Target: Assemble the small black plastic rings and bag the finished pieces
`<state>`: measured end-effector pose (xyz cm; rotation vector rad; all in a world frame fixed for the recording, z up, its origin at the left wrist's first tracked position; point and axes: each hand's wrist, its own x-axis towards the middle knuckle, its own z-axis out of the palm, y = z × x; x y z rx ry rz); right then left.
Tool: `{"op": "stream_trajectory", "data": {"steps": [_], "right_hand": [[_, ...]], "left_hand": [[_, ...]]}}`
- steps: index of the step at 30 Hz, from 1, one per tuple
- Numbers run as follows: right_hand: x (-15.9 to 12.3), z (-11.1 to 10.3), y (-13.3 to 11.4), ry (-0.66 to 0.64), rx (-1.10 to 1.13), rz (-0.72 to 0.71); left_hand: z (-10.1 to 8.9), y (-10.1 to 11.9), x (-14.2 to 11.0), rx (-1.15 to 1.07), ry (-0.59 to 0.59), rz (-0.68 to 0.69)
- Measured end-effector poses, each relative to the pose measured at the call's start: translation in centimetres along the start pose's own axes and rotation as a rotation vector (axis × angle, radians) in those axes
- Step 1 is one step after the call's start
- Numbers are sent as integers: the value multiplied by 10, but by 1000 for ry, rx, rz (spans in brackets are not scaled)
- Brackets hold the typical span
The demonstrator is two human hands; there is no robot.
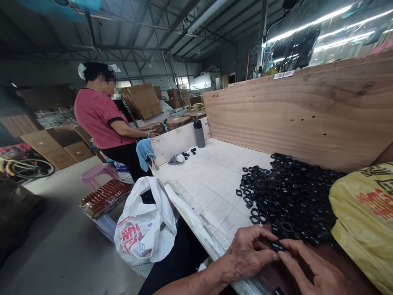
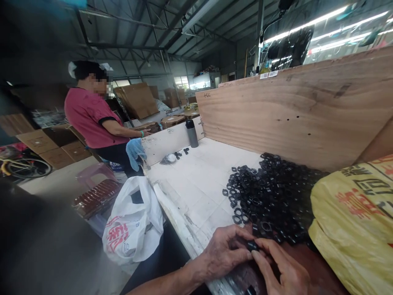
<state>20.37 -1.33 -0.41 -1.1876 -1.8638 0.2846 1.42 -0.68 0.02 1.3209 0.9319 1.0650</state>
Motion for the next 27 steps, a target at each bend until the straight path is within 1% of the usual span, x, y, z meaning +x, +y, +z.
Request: {"op": "stream_trajectory", "data": {"steps": [4,7,8,10,12,14,15,16,17,18,20,22,24,27], "right_hand": [[2,-4,-12,-108,33,135],[5,-9,-25,-170,94,182],[5,-9,-29,-199,113,226],[7,-8,-32,-239,137,340],[8,-6,-33,-268,164,448],[8,-4,-32,-300,207,551],[9,-4,-32,-318,230,587],[9,-4,-32,-326,246,610],[10,-5,-32,-324,262,613],[11,-7,-33,-305,279,596],[12,-10,-35,-251,313,518],[12,-13,-35,-216,324,428],[11,-13,-35,-225,316,396],[10,-11,-33,-261,382,487]], "left_hand": [[2,7,0,-73,-25,-43],[4,12,-1,-166,-20,-64],[3,12,0,-173,-16,-74],[2,10,1,-97,-34,-73],[0,8,2,55,-46,19],[0,8,1,218,-53,167],[0,8,1,277,-57,228],[1,10,0,304,-63,255],[1,11,0,292,-67,237],[2,12,0,244,-68,182],[3,14,0,92,-57,32],[3,13,1,-29,-49,-64],[2,11,1,-50,-58,-73],[1,10,-1,74,-73,4]]}}
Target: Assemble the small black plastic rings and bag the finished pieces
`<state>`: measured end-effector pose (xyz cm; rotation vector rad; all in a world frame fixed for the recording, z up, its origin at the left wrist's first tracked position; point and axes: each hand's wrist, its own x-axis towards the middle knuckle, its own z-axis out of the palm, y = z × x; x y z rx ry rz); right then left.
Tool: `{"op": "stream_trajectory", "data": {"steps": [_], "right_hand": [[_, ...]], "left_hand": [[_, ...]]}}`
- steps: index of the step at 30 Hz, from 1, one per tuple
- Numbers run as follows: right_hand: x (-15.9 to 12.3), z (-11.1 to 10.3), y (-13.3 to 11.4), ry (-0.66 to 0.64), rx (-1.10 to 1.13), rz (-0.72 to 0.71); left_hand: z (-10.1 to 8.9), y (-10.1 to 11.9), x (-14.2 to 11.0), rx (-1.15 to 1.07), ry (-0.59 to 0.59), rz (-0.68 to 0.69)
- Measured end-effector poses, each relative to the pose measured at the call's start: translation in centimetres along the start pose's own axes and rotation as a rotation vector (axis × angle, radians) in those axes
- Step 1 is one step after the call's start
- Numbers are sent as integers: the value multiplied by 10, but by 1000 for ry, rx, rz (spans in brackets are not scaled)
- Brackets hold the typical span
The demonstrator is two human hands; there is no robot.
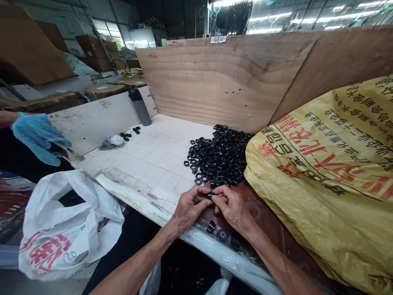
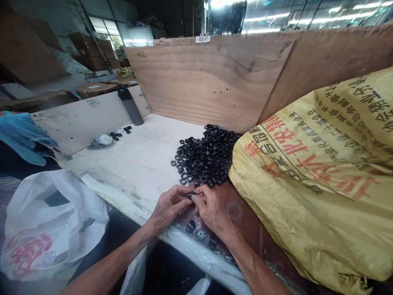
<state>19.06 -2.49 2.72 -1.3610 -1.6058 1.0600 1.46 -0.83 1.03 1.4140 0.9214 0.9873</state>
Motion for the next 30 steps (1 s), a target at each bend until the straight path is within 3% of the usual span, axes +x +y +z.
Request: {"op": "stream_trajectory", "data": {"steps": [3,9,13,16,18,20,21,23,25,26,30], "right_hand": [[0,1,1,-13,89,85],[-3,6,-2,37,32,45],[-3,4,-5,-34,153,177],[-4,-7,-4,-149,104,218],[-3,-15,-1,-224,1,230],[-1,-21,5,-197,-137,208],[0,-23,7,-131,-209,181],[2,-23,12,25,-336,100],[5,-20,15,141,-412,-8],[6,-18,17,170,-430,-60],[9,-12,20,215,-479,-172]], "left_hand": [[1,3,-1,106,-11,58],[1,4,-1,11,-7,-38],[-1,1,-5,285,-39,139],[-4,9,-14,459,-141,241],[-8,18,-20,509,-242,233],[-13,25,-22,490,-305,159],[-15,27,-20,468,-280,98],[-21,24,-10,471,-80,-3],[-25,16,6,576,189,4],[-26,10,15,650,258,44],[-22,-6,37,861,164,164]]}}
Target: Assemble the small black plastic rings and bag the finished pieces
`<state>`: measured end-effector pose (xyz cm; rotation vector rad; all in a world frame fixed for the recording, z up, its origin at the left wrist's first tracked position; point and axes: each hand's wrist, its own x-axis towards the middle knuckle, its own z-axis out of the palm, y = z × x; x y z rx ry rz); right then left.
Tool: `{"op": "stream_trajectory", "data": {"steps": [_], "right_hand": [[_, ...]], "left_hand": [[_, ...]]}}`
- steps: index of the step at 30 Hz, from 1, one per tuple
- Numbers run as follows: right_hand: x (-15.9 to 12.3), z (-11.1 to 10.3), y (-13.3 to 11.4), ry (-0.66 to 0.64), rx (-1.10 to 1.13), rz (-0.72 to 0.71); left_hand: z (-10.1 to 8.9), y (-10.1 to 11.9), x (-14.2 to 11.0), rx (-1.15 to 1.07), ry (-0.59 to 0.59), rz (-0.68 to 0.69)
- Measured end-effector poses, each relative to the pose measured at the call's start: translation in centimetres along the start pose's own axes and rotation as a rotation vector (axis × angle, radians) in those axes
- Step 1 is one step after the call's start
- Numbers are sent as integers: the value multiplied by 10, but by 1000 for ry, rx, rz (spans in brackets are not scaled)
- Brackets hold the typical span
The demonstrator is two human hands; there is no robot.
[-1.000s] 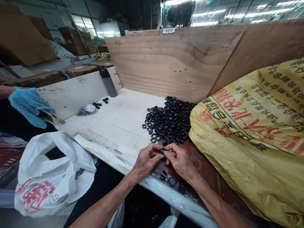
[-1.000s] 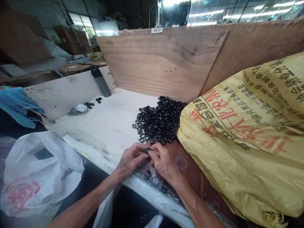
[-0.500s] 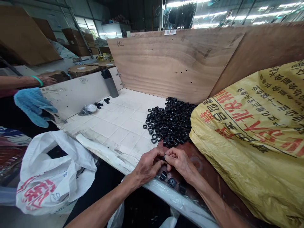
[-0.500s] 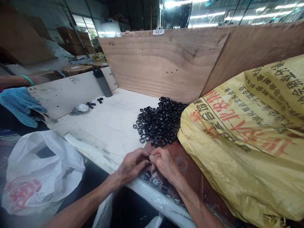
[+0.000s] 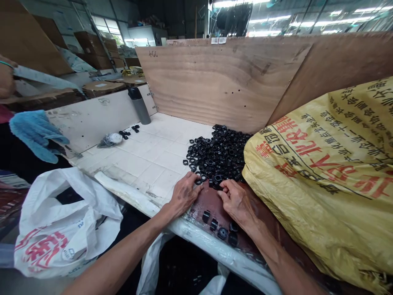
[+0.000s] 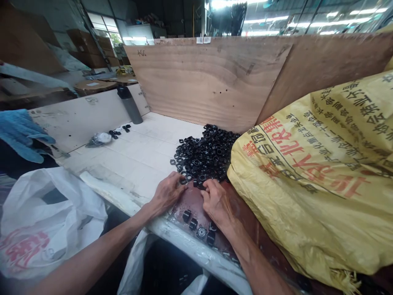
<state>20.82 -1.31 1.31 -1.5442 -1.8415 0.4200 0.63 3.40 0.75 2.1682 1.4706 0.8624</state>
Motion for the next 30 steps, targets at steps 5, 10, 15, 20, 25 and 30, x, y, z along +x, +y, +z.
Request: {"op": "stream_trajectory", "data": {"steps": [5,10,15,20,25,30], "right_hand": [[-2,7,-2,-62,2,-122],[-4,10,-1,-85,-16,-182],[-1,6,8,26,-81,-53],[-2,6,8,-116,-157,-46],[-3,7,11,-88,-167,28],[-3,6,15,-70,-240,52]], "left_hand": [[6,6,-14,-49,-93,94],[4,4,-22,-115,-124,96],[14,1,-16,-78,-98,163],[21,-1,-14,-61,-54,109],[12,1,-20,-215,-87,82],[7,5,-24,-292,-154,90]]}}
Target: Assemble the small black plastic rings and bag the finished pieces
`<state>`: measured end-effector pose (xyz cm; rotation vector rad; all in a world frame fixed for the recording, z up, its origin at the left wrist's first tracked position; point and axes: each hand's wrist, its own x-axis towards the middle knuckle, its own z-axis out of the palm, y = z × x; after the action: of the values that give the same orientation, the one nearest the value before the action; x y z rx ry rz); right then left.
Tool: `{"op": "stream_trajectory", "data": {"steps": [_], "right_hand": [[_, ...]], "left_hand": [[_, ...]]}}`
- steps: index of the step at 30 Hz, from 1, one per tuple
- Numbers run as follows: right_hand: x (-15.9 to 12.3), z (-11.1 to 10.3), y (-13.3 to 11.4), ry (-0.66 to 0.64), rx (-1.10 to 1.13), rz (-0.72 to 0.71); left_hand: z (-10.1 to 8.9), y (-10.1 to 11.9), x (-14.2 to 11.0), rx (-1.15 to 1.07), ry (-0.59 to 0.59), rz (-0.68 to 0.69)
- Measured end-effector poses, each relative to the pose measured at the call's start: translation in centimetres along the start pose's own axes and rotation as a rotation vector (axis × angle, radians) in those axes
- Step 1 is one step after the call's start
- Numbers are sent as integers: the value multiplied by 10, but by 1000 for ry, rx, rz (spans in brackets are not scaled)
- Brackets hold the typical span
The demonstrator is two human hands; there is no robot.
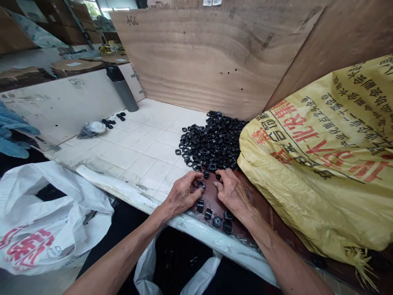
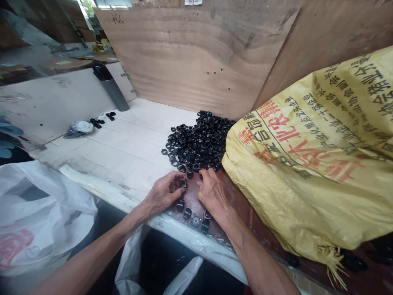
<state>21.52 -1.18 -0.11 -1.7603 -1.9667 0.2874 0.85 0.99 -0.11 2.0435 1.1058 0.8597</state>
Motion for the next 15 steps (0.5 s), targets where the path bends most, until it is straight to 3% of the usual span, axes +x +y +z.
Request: {"op": "stream_trajectory", "data": {"steps": [9,15], "right_hand": [[1,-10,-4,-34,-44,73],[1,-17,-14,-54,477,43]], "left_hand": [[-3,3,6,-236,-26,-59],[-9,10,7,-627,-73,-257]]}}
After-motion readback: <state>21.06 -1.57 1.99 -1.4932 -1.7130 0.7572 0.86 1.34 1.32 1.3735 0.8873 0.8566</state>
